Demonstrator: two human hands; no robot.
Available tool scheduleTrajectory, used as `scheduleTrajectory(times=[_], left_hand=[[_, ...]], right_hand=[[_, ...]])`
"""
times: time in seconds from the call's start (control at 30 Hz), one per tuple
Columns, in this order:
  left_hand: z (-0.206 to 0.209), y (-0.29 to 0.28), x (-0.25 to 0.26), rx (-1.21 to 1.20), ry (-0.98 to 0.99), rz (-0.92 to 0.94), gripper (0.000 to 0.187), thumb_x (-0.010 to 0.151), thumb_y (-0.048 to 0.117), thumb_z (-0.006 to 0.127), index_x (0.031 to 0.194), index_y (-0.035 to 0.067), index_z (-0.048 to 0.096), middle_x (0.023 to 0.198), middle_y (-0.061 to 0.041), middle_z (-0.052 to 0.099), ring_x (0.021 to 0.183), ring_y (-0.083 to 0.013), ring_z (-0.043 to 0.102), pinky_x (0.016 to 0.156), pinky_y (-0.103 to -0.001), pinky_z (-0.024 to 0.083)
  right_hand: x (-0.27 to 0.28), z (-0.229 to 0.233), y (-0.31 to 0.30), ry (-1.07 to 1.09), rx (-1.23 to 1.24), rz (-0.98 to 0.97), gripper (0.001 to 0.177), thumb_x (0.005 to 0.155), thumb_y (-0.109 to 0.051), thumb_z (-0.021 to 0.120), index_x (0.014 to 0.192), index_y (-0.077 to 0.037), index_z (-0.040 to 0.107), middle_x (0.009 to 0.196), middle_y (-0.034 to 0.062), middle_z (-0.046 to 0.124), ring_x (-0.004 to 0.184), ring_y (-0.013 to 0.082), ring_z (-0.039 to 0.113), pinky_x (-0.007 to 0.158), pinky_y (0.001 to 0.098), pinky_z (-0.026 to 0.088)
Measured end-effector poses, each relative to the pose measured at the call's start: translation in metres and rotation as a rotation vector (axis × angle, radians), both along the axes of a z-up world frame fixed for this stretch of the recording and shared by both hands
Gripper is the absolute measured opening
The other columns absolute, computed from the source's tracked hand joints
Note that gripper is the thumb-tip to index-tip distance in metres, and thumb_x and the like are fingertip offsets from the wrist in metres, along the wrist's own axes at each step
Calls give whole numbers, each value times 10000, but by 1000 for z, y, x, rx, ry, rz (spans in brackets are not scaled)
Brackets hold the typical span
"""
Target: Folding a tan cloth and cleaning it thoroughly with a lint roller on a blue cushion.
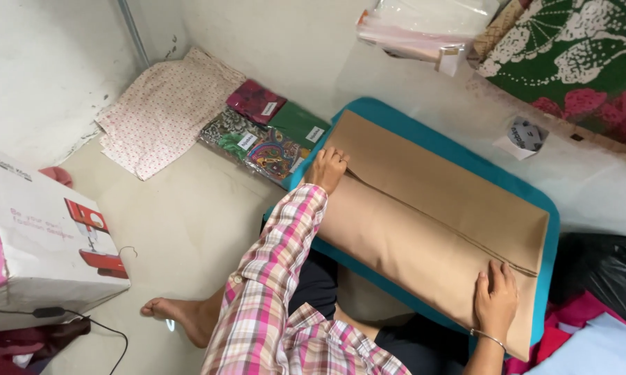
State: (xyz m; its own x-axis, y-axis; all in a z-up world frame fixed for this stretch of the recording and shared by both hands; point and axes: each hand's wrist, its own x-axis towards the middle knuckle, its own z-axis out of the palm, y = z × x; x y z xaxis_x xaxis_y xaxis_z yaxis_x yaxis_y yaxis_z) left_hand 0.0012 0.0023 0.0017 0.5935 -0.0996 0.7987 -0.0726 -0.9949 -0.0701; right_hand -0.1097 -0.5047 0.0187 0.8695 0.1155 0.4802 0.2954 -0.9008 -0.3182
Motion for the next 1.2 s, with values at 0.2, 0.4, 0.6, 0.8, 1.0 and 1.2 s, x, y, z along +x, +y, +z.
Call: scheduleTrajectory(times=[0.2,0.4,0.6,0.8,1.0,1.2], left_hand=[[-7,4,4,-6,5,5,220,746,-24,774,891,141,758,923,-39,704,880,-253,581,763,-393,461],[-11,3,5,-27,43,5,168,782,6,772,865,152,772,902,-28,724,871,-260,576,738,-400,449],[-6,5,2,-26,52,12,156,784,3,688,830,136,755,822,-3,691,827,-263,554,725,-411,471],[-9,4,3,-38,189,11,273,720,-67,791,924,114,788,848,-48,740,875,-275,601,857,-417,512],[-9,5,2,-68,195,-29,243,761,-44,781,948,110,802,897,-53,757,903,-270,614,850,-438,502],[-10,5,1,-85,242,-37,293,753,-76,735,962,120,795,947,-51,741,893,-279,602,880,-440,482]], right_hand=[[2,-3,0,-15,-29,-15,437,1063,-247,569,1437,-35,651,1501,293,577,1386,429,517,1144,527,375],[0,-5,-2,-2,-21,-26,439,1051,-231,568,1442,-45,645,1520,283,567,1394,424,508,1165,517,354],[-1,-4,-1,-90,-30,63,420,1060,-171,594,1420,30,673,1473,348,598,1356,477,549,1153,543,400],[0,-8,-3,-115,-56,59,400,1062,-126,615,1415,45,690,1477,342,615,1377,463,553,1135,548,413],[-2,-4,-1,-105,-48,55,401,1064,-129,610,1419,45,677,1463,359,607,1381,474,540,1160,539,391],[55,-12,-122,-465,371,-131,472,1012,162,677,1453,137,510,1207,306,497,907,419,537,807,504,468]])
